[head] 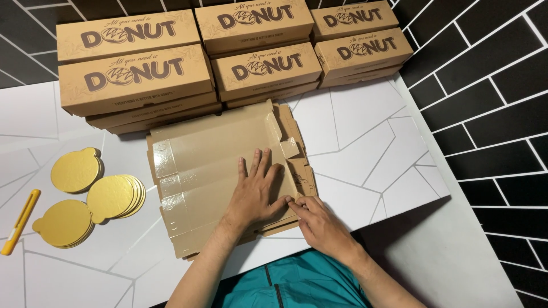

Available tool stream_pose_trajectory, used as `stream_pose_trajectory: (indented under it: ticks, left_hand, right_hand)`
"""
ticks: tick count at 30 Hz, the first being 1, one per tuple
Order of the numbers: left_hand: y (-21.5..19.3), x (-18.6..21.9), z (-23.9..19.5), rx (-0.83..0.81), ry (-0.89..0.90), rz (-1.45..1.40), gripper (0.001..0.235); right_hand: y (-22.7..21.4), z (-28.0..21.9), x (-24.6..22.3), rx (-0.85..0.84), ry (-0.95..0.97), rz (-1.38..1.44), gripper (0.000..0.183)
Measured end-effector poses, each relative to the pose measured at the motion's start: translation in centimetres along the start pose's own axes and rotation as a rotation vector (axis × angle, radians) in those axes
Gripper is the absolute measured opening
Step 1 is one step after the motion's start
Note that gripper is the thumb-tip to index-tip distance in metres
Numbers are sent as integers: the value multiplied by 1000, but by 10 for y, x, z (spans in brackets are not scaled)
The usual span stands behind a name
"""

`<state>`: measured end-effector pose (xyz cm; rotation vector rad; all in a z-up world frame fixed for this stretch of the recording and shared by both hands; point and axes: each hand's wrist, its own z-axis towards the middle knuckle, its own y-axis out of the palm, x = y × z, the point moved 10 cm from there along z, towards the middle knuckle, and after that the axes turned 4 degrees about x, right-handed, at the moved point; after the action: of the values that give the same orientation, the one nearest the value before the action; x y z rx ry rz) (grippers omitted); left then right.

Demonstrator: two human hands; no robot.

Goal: The person assembles flat cardboard donut boxes by folding side flaps, tucking tabs, and securing edges. They repeat the process for multiple boxes, stacking completed units on the table.

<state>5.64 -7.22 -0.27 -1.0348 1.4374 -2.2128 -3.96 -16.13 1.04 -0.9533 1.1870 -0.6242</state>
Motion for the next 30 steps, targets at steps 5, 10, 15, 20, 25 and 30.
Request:
stream_pose_trajectory:
  ticks: [5, 10, 15, 20, 25, 30]
  left_hand:
    - [1, -2, 0, -31, -20, 13, 75]
    - [2, -2, 1, -48, -35, 2, 74]
    - [7, -6, 2, -76, -77, -39, 73]
    - [6, -7, 1, -77, -72, -40, 72]
    - [5, -7, 1, -83, -72, -52, 69]
    - [6, -7, 0, -54, -38, -53, 75]
  right_hand:
    - [-12, -4, 10, 93, 16, 8, 54]
    - [-6, -9, 7, 94, 6, -307, 64]
    - [-2, -15, -1, -8, 85, -353, 56]
    - [3, -25, -7, -14, 42, -427, 52]
    - [6, -34, -6, -58, 60, -338, 46]
    - [-19, -24, 19, 46, 259, -10, 29]
